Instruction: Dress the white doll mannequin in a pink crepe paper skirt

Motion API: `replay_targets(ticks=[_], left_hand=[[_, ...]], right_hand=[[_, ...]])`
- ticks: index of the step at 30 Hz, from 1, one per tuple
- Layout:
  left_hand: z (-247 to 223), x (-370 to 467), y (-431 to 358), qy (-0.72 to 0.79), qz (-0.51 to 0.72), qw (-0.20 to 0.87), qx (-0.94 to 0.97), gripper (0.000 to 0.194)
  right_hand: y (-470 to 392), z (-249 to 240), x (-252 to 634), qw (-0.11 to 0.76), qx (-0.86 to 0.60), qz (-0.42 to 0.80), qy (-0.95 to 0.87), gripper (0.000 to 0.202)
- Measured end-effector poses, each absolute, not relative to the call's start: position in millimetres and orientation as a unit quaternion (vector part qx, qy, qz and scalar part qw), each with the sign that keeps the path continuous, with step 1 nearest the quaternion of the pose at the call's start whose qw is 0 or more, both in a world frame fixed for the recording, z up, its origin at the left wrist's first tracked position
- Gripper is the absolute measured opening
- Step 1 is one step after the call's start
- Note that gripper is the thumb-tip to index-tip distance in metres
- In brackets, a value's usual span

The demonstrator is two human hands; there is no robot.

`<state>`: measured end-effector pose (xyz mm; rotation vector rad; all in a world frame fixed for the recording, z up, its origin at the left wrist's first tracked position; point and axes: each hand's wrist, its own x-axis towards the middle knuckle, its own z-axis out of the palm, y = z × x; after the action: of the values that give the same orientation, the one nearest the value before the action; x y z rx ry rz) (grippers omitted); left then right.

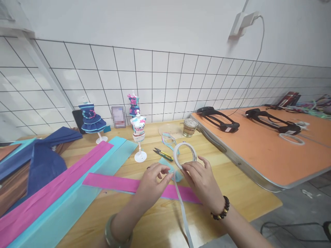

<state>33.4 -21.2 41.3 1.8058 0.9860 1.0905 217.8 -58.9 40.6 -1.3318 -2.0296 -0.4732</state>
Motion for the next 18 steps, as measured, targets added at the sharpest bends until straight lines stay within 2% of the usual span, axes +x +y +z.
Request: replay_targets(ticks=[6,14,18], left_hand=[[39.4,30.6,-18.1,0.364,0.408,0.319,0.774,0.017],[48.7,14.5,-13.4,0.326,0.341,0.127,0.872,0.025],[59.5,1.7,-7.1,0.347,0.371,0.106,0.855,0.021]], right_hand=[[-59.5,45.4,213.1,0.328,-0.504,-0.173,-0.78,0.012],[-55.0,52.2,205.8,0.32,-0.497,-0.174,-0.788,0.009],[-43.8,62.1,198.0,0.327,-0.474,-0.196,-0.794,0.01]])
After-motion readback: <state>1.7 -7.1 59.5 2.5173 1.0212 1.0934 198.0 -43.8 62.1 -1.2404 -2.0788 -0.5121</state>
